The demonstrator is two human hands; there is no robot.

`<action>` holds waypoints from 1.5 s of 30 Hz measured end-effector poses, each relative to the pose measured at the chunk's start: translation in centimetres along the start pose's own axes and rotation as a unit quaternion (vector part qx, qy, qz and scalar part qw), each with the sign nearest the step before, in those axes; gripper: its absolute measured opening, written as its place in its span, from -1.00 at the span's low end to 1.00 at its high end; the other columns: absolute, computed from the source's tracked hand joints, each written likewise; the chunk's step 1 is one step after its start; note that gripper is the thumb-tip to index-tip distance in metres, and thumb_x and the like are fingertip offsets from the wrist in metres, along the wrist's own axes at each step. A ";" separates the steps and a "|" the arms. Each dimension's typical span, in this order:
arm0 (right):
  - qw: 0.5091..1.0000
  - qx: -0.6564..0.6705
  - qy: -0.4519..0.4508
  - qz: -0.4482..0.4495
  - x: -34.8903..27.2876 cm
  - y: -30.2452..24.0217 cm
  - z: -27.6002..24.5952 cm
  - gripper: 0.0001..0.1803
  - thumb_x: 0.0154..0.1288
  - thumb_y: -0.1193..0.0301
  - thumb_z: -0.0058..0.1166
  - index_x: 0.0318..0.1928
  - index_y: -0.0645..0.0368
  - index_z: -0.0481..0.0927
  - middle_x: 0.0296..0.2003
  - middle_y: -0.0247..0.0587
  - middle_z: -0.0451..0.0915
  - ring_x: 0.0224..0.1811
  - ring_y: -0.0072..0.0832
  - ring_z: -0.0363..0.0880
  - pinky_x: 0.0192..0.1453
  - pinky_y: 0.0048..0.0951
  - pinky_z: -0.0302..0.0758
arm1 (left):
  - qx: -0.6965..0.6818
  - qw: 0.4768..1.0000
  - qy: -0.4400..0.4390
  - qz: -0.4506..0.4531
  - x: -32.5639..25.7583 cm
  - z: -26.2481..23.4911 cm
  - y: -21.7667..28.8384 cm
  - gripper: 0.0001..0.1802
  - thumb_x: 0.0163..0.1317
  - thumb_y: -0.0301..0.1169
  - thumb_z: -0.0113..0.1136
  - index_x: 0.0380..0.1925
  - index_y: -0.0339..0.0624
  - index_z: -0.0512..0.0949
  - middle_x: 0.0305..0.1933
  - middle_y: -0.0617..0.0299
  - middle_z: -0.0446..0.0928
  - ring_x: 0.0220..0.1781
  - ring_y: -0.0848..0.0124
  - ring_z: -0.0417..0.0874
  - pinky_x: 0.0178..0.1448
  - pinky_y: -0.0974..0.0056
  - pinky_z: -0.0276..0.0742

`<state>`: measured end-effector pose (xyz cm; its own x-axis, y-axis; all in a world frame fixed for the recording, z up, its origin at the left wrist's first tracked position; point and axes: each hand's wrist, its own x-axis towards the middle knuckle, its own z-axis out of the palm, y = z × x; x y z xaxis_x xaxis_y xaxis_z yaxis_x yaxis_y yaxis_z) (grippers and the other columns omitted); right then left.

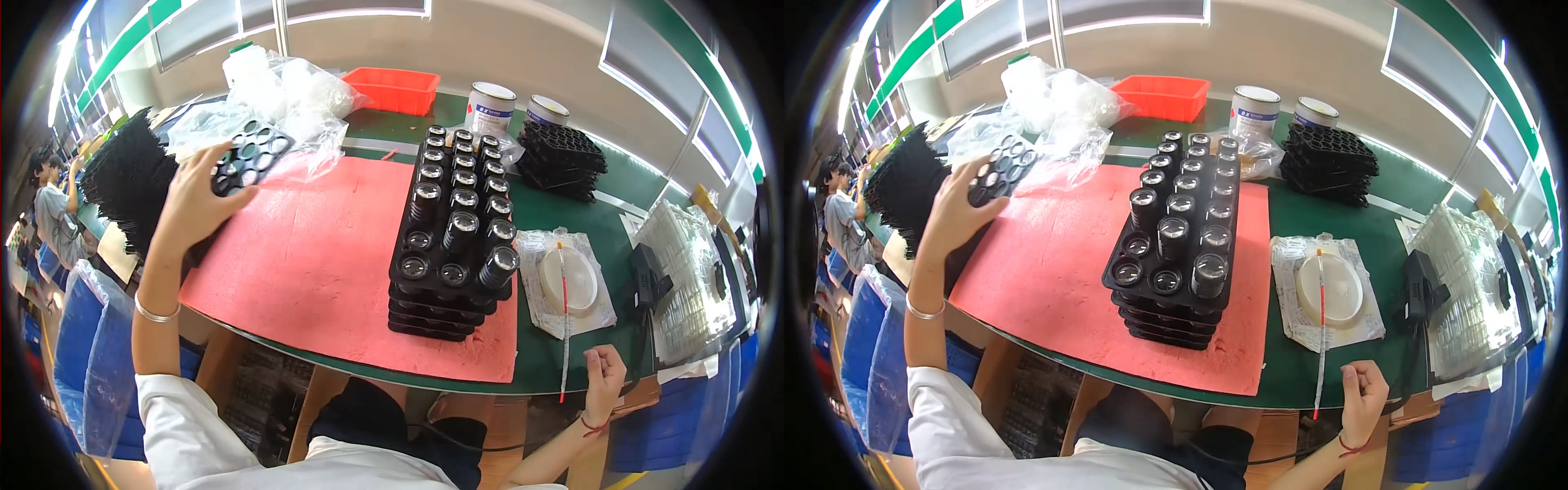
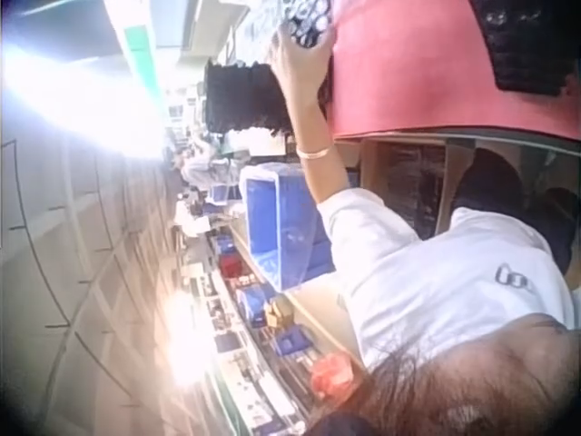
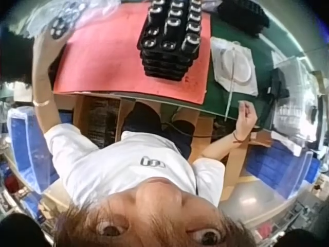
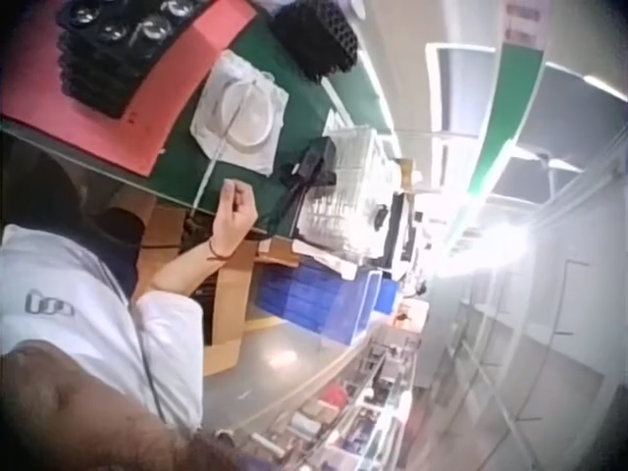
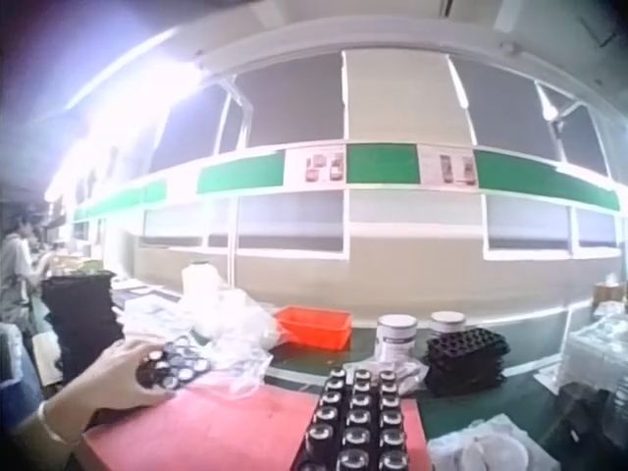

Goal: Apply glue to individual light components using a brush and organize them into assembly trays.

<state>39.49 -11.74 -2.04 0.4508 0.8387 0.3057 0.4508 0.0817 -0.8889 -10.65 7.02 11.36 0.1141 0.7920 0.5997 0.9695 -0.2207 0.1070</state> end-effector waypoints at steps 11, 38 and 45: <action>1.000 -0.008 -0.001 0.007 0.0 0.3 -0.1 -0.86 0.26 0.49 -0.03 -0.43 0.28 0.42 -0.62 -0.55 0.30 -0.61 -0.87 0.07 -0.57 -0.72 -0.07 | 0.029 0.999 0.038 0.013 -2.1 3.8 4.1 -0.24 -0.17 0.02 0.28 0.03 -0.19 0.38 -0.02 -0.04 0.43 0.00 -0.01 0.43 0.05 0.08 0.40; 0.995 -0.100 -0.029 -0.002 0.1 -3.0 3.2 -0.67 -0.02 0.47 0.27 -0.45 0.19 0.30 -0.68 -0.48 0.29 -0.64 -0.81 0.18 -0.60 -0.70 0.15 | -0.330 0.927 0.017 0.179 0.9 2.9 14.3 -0.68 -0.23 -0.28 0.40 -0.53 -0.23 0.51 -0.55 0.22 0.44 -0.49 0.35 0.46 -0.35 0.30 0.40; 0.960 -0.256 -0.045 -0.100 1.6 -3.1 3.9 -0.64 -0.01 0.43 0.25 -0.36 0.16 0.27 -0.80 -0.32 0.28 -0.79 -0.43 0.30 -0.66 -0.48 0.24 | -0.344 0.923 0.053 0.165 0.8 3.1 15.4 -0.72 -0.28 -0.46 0.37 -0.51 -0.25 0.49 -0.57 0.23 0.38 -0.52 0.39 0.41 -0.43 0.37 0.36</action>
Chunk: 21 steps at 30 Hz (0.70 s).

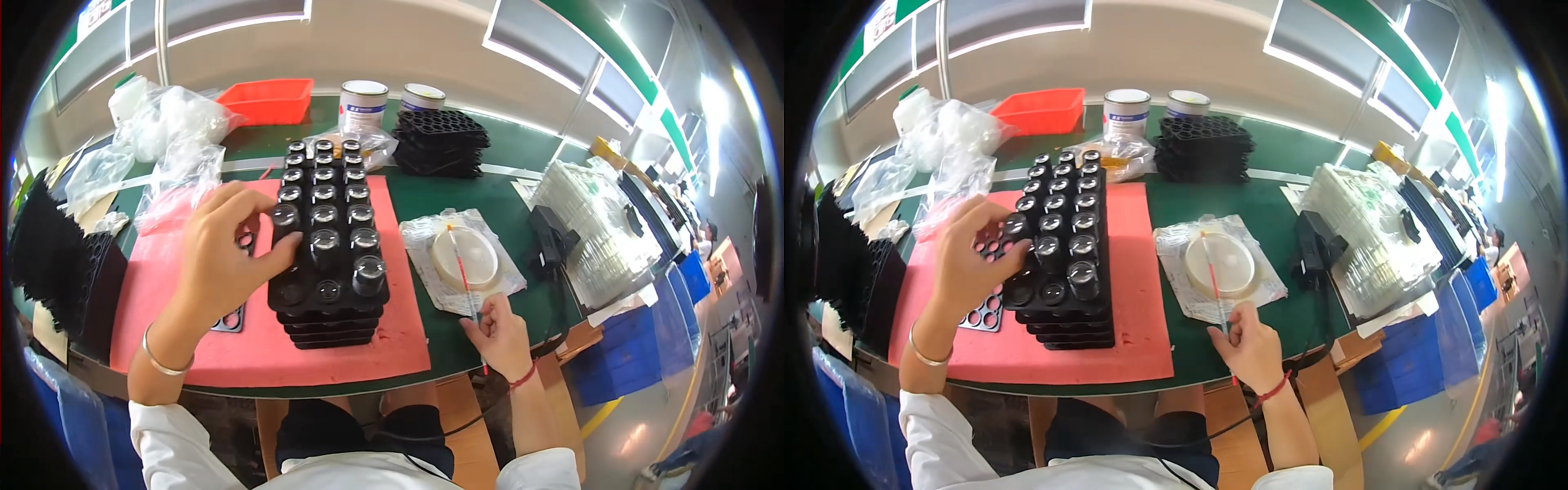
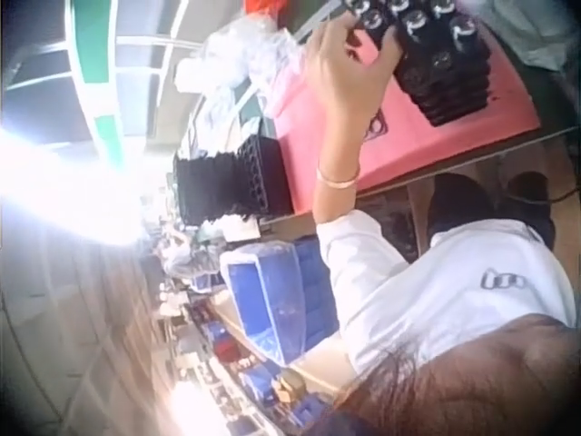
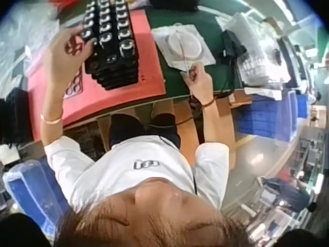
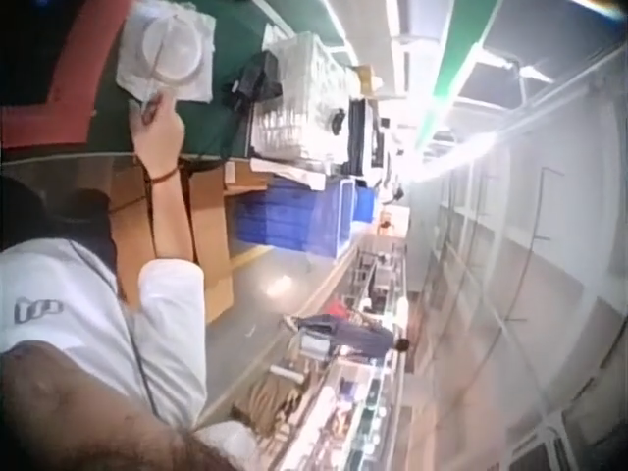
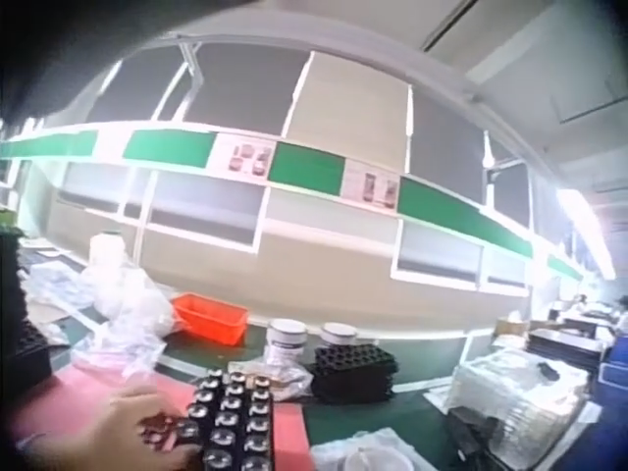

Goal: Apply glue to individual light components using a brush and organize them into assembly trays.

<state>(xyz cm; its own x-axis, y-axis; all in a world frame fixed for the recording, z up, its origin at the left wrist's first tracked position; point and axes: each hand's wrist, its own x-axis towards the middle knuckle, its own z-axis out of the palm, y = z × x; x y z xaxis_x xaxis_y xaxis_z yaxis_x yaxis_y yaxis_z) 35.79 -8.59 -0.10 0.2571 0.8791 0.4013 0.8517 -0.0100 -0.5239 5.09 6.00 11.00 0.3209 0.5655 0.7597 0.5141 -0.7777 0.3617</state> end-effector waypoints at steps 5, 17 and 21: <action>0.999 0.025 0.000 -0.024 -0.6 0.9 -0.6 -0.81 0.02 0.56 0.11 -0.36 0.16 0.38 -0.74 -0.29 0.37 -0.74 -0.42 0.41 -0.62 -0.49 0.30 | -0.097 0.964 -0.038 0.245 -1.9 -2.4 3.8 -0.62 -0.27 -0.34 0.46 -0.44 -0.20 0.51 -0.41 0.25 0.53 -0.45 0.42 0.55 -0.42 0.41 0.45; 0.970 0.057 0.155 -0.179 -0.7 -1.5 -5.8 -0.88 0.11 0.55 0.02 -0.31 0.31 0.53 -0.53 -0.14 0.57 -0.56 -0.42 0.51 -0.44 -0.51 0.41 | -0.417 0.821 -0.388 -0.036 -10.0 6.4 3.0 -0.67 -0.08 -0.40 0.29 -0.24 -0.18 0.54 -0.35 0.27 0.55 -0.39 0.50 0.58 -0.34 0.43 0.52; 0.945 -0.017 0.248 -0.212 -0.7 -1.6 -5.9 -0.88 0.17 0.49 0.01 -0.36 0.30 0.56 -0.59 -0.18 0.53 -0.61 -0.41 0.45 -0.50 -0.51 0.35 | -0.425 0.793 -0.424 -0.107 -9.5 6.2 3.0 -0.59 -0.09 -0.42 0.31 -0.15 -0.20 0.55 -0.26 0.25 0.57 -0.34 0.51 0.56 -0.25 0.44 0.53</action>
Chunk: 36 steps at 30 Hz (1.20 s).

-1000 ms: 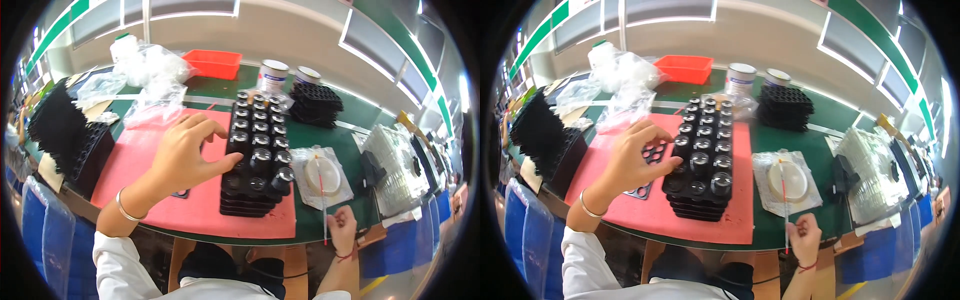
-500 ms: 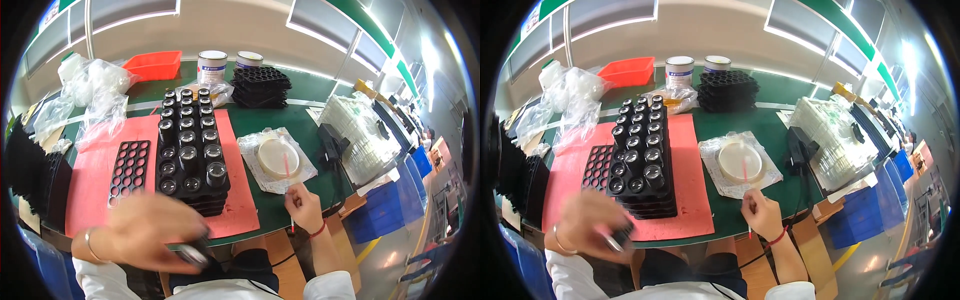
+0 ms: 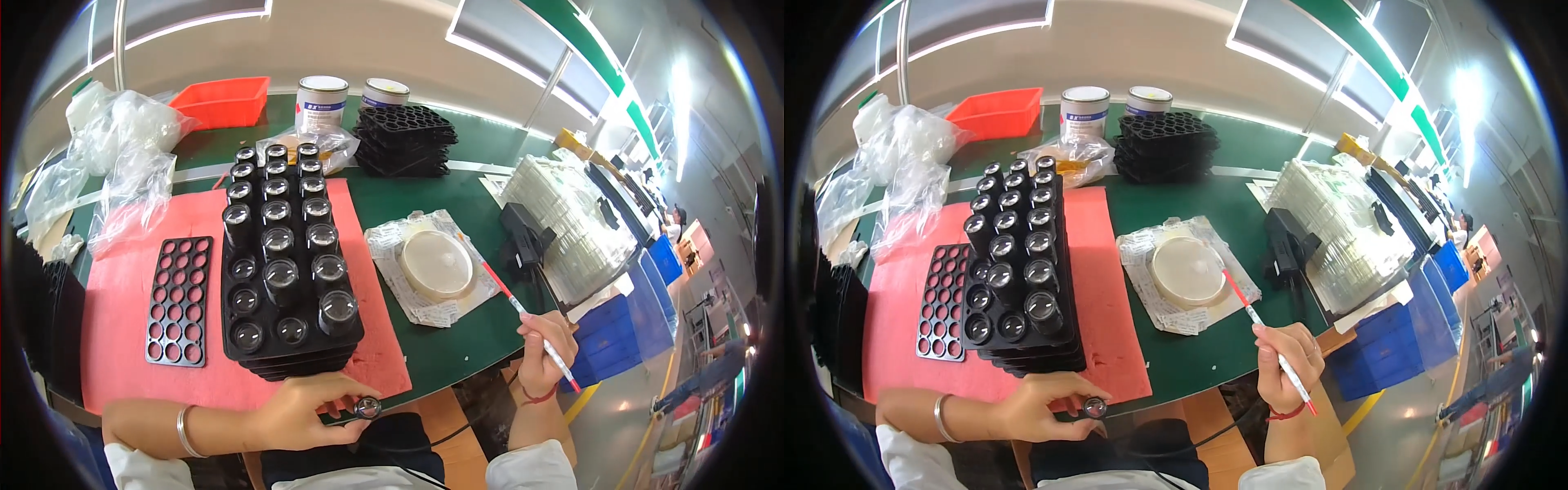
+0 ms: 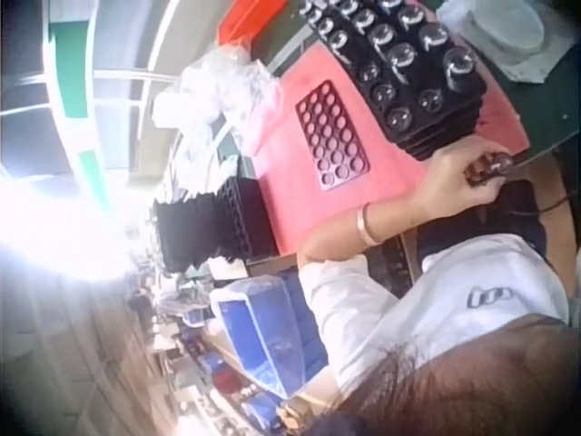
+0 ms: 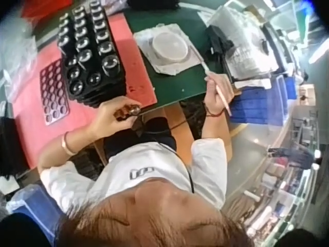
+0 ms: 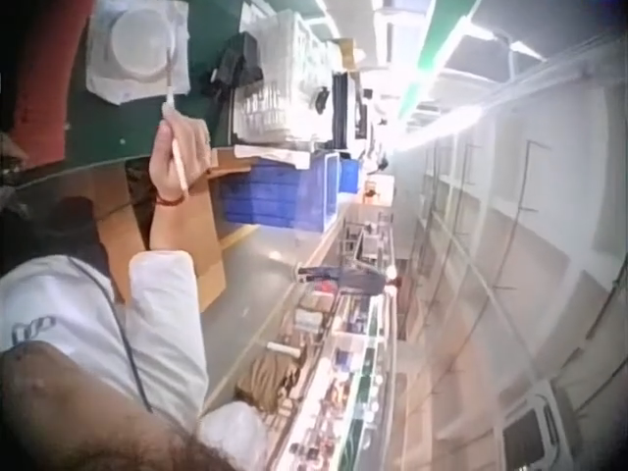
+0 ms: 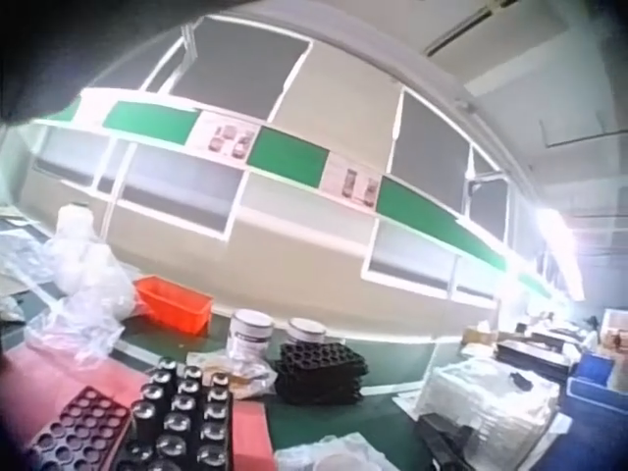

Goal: Apply glue to individual light components using a brush and organize them into assembly trays.

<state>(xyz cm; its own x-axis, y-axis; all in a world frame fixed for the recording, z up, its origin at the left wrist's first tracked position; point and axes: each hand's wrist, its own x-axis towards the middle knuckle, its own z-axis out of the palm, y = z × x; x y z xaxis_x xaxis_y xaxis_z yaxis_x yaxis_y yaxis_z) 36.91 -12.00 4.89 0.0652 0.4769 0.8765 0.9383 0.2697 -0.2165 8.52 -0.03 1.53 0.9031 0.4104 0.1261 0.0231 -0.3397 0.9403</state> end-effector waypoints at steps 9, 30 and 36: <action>0.994 0.001 -0.023 0.102 -0.4 0.6 1.6 -0.92 0.18 0.52 -0.02 -0.40 0.28 0.50 -0.51 -0.14 0.51 -0.52 -0.36 0.43 -0.42 -0.47 0.35 | -0.027 0.999 0.017 -0.039 0.0 0.1 -0.3 -0.58 0.00 -0.28 0.32 -0.11 -0.16 0.52 -0.30 0.22 0.59 -0.29 0.47 0.62 -0.23 0.40 0.58; 0.993 0.017 -0.066 0.095 -2.1 0.4 1.2 -0.79 0.28 0.41 -0.10 -0.42 0.28 0.49 -0.57 -0.21 0.42 -0.50 -0.46 0.38 -0.43 -0.49 0.28 | -0.047 0.995 0.061 -0.064 -0.1 0.3 0.0 -0.62 0.08 -0.34 0.25 -0.12 -0.27 0.49 -0.30 0.13 0.59 -0.27 0.43 0.65 -0.13 0.37 0.59; 0.930 0.253 0.181 0.196 -4.5 -0.2 -1.0 -0.74 0.33 0.26 -0.14 -0.31 0.23 0.35 -0.50 -0.28 0.29 -0.43 -0.57 0.24 -0.35 -0.56 0.19 | -0.111 0.987 0.075 -0.085 -0.5 0.5 0.0 -0.63 0.09 -0.35 0.24 -0.11 -0.30 0.49 -0.27 0.16 0.58 -0.24 0.48 0.62 -0.09 0.39 0.56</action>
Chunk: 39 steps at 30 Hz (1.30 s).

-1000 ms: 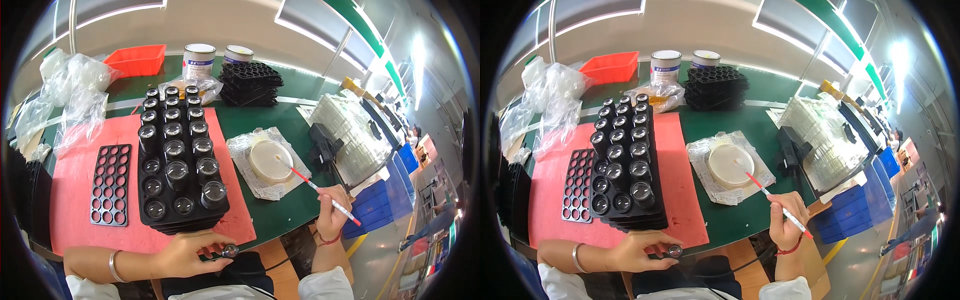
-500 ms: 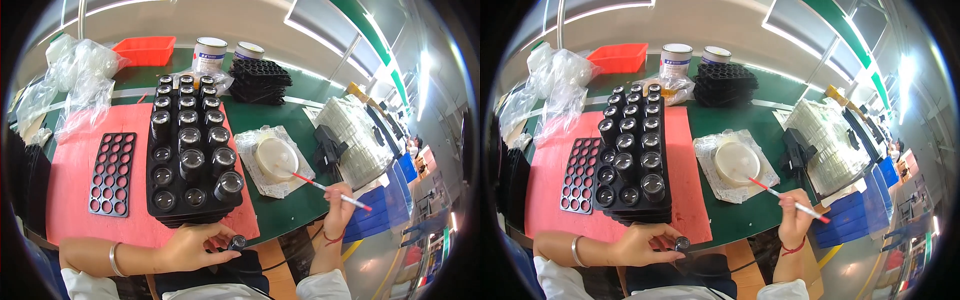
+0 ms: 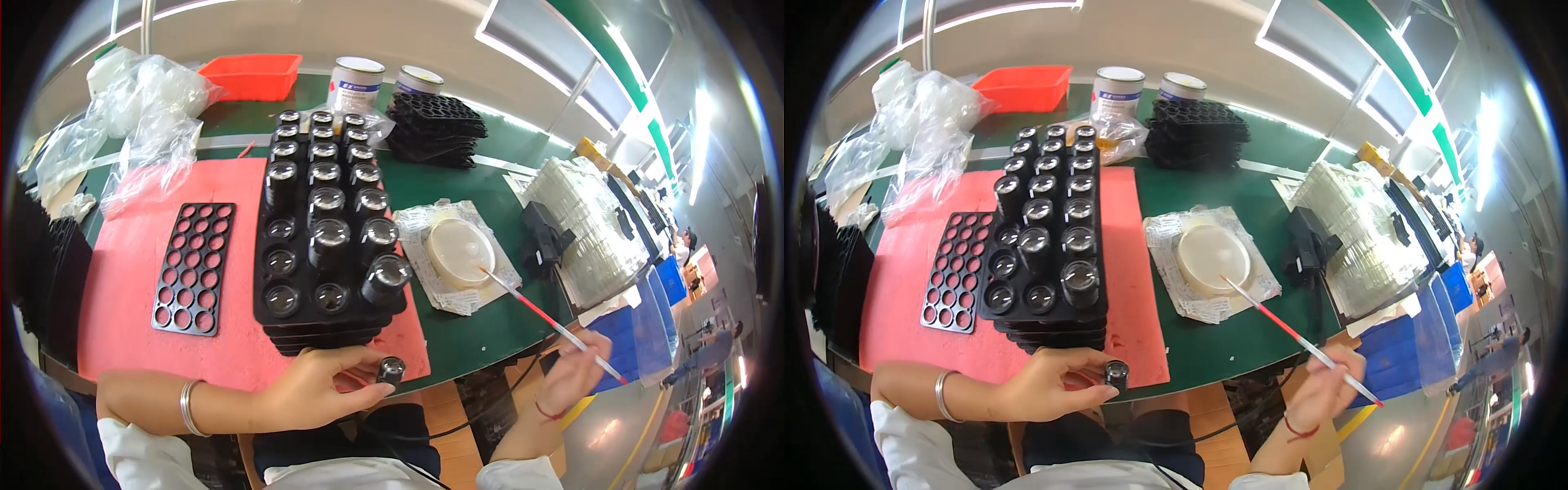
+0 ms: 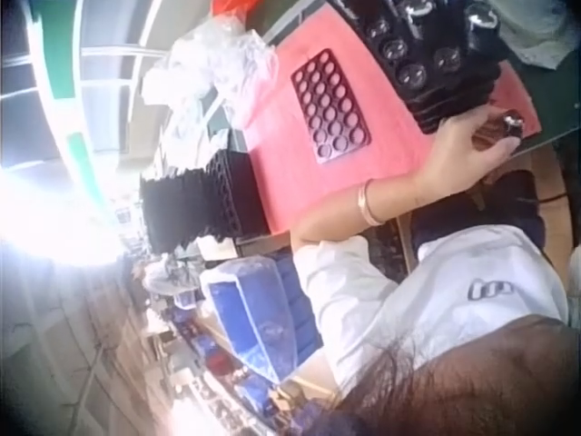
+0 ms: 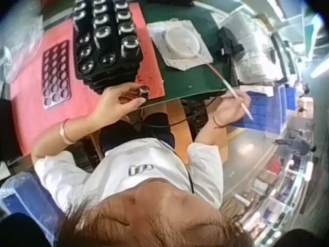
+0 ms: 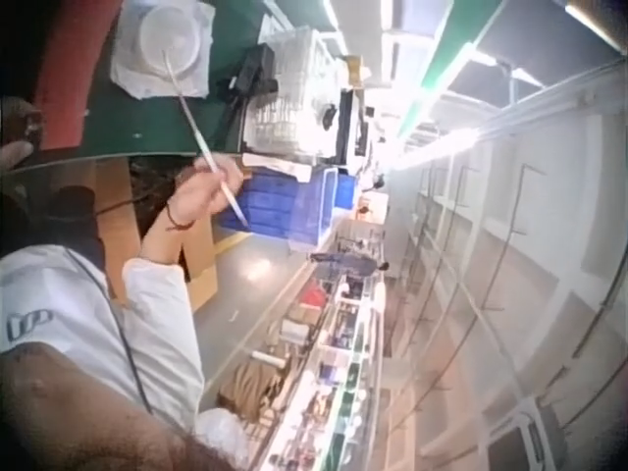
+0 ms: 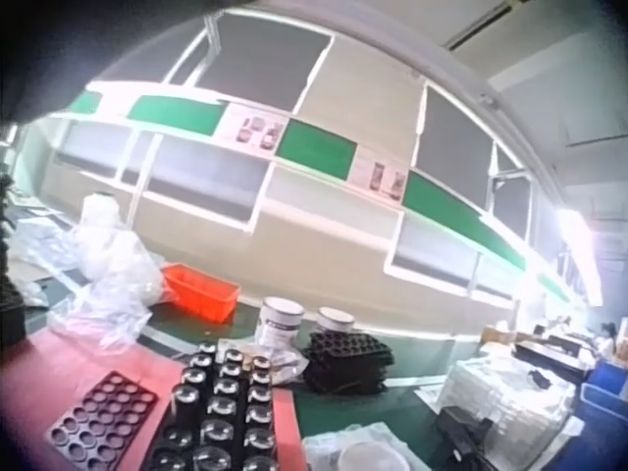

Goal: Apply glue to individual light components using a brush and organize them into assembly trays.

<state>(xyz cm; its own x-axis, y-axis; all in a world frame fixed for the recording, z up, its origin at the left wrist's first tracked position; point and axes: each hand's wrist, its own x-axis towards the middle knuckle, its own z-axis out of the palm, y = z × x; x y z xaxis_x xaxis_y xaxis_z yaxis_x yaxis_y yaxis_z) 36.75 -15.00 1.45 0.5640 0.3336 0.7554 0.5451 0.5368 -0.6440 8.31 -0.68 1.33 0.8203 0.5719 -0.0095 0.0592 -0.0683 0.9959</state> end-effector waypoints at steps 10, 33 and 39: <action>0.952 0.295 -0.022 0.085 -5.3 -2.9 -0.8 -0.86 0.35 0.40 -0.17 -0.31 0.17 0.22 -0.47 -0.32 0.22 -0.40 -0.55 0.17 -0.31 -0.53 0.19 | -0.141 0.989 -0.001 -0.040 0.1 0.3 -0.6 -0.69 0.05 -0.34 0.32 -0.35 -0.32 0.47 -0.47 0.42 0.36 -0.40 0.68 0.38 -0.28 0.53 0.41; 0.979 -0.153 -0.086 -0.107 -1.9 1.5 1.0 -0.92 0.23 0.50 -0.03 -0.35 0.27 0.43 -0.47 -0.13 0.55 -0.49 -0.46 0.46 -0.38 -0.52 0.37 | -0.094 0.995 -0.020 -0.034 0.0 0.1 -0.8 -0.68 0.03 -0.31 0.33 -0.31 -0.28 0.48 -0.43 0.39 0.42 -0.34 0.66 0.46 -0.20 0.51 0.49; 0.963 -0.249 -0.069 -0.074 -1.5 1.8 2.0 -0.80 0.29 0.39 -0.06 -0.34 0.32 0.45 -0.51 -0.17 0.51 -0.49 -0.49 0.43 -0.38 -0.56 0.34 | -0.079 0.996 -0.012 -0.027 -0.2 0.1 -0.7 -0.68 0.04 -0.32 0.32 -0.32 -0.29 0.47 -0.43 0.38 0.42 -0.35 0.65 0.45 -0.20 0.49 0.49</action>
<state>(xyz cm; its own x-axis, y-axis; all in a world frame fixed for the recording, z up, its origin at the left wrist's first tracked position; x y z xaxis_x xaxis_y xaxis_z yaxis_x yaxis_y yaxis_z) 35.62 -13.01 -0.58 0.3888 0.4004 0.8297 0.8625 0.1585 -0.4807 8.17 -0.82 0.65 0.8317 0.5516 -0.0632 0.0140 0.0930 0.9956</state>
